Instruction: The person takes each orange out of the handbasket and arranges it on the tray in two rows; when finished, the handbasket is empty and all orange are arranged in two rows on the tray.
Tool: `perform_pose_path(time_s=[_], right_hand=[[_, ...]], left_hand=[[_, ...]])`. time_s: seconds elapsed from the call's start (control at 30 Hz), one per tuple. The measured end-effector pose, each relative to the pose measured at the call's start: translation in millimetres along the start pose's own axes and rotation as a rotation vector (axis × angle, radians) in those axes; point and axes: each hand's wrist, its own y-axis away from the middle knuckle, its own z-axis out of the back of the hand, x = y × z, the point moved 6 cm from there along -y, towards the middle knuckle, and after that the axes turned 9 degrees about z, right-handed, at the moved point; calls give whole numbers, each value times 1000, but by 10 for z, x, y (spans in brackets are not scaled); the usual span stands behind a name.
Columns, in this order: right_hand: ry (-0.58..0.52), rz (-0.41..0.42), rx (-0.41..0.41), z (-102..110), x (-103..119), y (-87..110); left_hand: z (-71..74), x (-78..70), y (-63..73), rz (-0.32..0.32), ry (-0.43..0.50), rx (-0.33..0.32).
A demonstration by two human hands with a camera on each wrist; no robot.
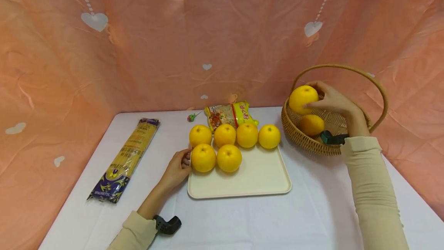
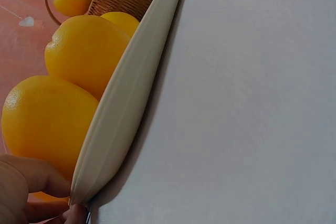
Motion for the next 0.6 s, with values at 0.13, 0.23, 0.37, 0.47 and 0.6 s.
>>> perform_pose_path(time_s=[0.13, 0.23, 0.37, 0.47, 0.6], right_hand=[[-50, 55, -24, -50, 182, -15], [-89, 114, -39, -126, 300, -39], [-130, 177, -35, -284, 393, -66], [-119, 210, -16, -431, 443, -62], [-105, 249, 13, -656, 517, -26]], left_hand=[[11, -26, 22, -39, 13, -6], [1, 10, -1, 29, 0, 4], [-8, 32, -23, 93, -27, 6], [-9, 22, -28, 104, -33, 7], [-14, 27, -33, 112, -34, 16]])
